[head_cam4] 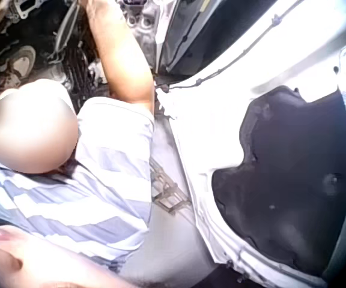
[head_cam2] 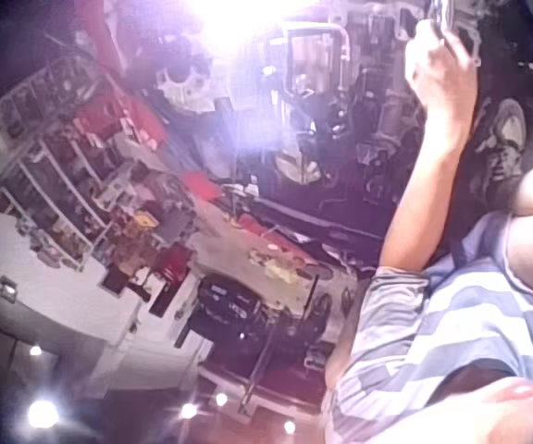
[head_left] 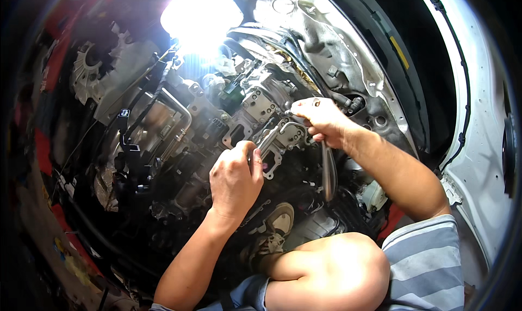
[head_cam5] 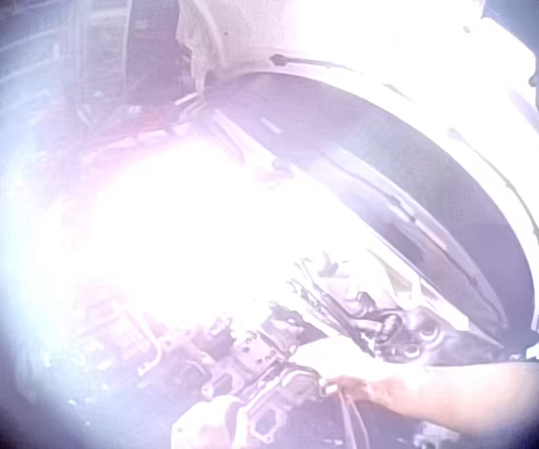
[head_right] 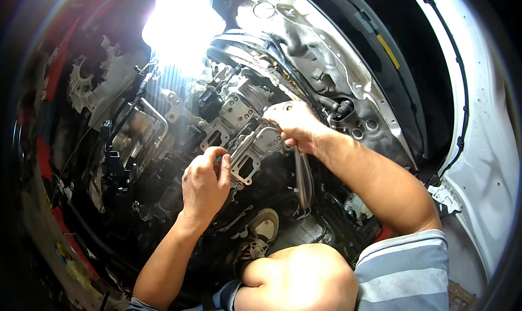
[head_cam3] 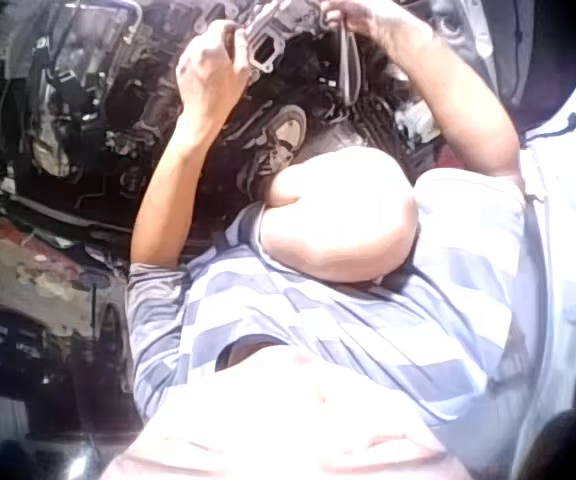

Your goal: The person unbolts and removes components from a car engine using a ratchet wrench, adjusts a work light above the bay, and inserts bolts into the engine assembly by hand.

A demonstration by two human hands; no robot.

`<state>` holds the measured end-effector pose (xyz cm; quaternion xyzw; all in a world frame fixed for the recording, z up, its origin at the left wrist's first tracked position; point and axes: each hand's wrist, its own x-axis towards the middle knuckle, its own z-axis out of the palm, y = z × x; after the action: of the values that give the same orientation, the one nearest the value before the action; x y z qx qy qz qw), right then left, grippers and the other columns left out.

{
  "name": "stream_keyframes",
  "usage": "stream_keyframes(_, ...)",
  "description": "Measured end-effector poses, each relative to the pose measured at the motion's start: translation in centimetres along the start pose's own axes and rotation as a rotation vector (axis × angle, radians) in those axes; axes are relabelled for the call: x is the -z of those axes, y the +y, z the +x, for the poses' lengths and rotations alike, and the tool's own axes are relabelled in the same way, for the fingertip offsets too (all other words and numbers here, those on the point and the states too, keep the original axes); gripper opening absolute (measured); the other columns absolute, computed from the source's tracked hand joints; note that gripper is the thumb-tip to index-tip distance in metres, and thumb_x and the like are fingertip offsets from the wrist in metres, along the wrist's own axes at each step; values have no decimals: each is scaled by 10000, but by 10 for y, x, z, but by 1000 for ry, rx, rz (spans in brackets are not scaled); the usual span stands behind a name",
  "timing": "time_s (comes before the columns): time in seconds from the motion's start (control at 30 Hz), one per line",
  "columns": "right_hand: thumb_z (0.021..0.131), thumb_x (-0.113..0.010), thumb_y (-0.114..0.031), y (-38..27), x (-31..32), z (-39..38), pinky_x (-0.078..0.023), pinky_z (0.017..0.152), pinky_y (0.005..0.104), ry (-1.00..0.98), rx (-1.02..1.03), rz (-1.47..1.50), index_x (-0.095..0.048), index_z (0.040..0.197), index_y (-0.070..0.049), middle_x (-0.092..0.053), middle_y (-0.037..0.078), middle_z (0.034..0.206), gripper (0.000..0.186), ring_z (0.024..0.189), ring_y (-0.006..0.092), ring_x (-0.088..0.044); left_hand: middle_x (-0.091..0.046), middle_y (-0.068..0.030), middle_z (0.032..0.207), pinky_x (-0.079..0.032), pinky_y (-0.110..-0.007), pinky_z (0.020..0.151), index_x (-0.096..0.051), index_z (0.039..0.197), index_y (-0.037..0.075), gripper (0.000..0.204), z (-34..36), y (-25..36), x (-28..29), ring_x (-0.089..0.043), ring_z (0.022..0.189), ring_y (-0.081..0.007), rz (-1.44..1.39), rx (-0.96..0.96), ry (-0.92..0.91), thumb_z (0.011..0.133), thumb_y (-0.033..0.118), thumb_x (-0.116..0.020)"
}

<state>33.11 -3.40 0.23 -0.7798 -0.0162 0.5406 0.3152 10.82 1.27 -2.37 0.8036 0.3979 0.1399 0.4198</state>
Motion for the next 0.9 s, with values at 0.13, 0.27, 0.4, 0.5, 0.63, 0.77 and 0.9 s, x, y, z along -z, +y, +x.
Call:
stream_keyframes(0.13,900,-706,-186,21,-12,3,-377,382,236,155,-82,595,-534,852,-117,-474,3,665,192,440,91,-402,-649,-175,747,-494,-427,666,-649,981,18,256,1,12,-9,-644,712,-340,-123,14,-20,982,254,-552)
stream_keyframes(0.27,924,-688,-264,21,-25,-2,-533,514,321,222,-67,649,-530,846,-116,-487,9,713,230,498,108,-426,-589,-173,646,-456,-405,603,-656,893,23,359,-9,31,-5,-573,591,-319,-393,107,-443,978,361,-573)
stream_keyframes(0.4,976,-615,-291,30,-32,5,-564,591,323,98,4,1019,-471,901,-119,-408,-13,686,237,502,90,-381,-460,-16,561,-358,-310,505,-613,751,-12,443,4,25,14,-393,549,-93,-316,167,-519,968,374,-608)
stream_keyframes(0.5,1008,-558,-279,15,-52,-1,-584,685,350,10,116,1141,-467,900,-106,-382,-19,671,224,512,95,-380,-479,63,597,-334,-277,502,-635,748,9,451,37,-4,38,-393,563,-59,-428,237,-695,979,394,-591)
stream_keyframes(0.63,994,-575,-322,19,-60,9,-582,756,415,121,160,1170,-458,893,-72,-425,23,734,294,583,129,-468,-536,64,630,-318,-231,528,-695,785,32,467,76,-12,54,-421,585,-30,-335,347,-835,952,460,-611)
stream_keyframes(0.77,1000,-554,-347,12,-67,9,-585,708,428,106,186,1244,-439,903,-66,-479,44,760,319,610,175,-518,-520,58,543,-285,-257,455,-739,776,55,478,107,-9,68,-378,482,-37,-133,280,-774,919,500,-638)
stream_keyframes(0.9,997,-526,-404,21,-34,18,-629,757,425,141,279,1140,-433,882,-69,-539,98,840,366,803,262,-670,-466,29,469,-290,-272,407,-686,646,58,548,153,28,57,-410,433,-63,260,-71,-673,853,565,-691)
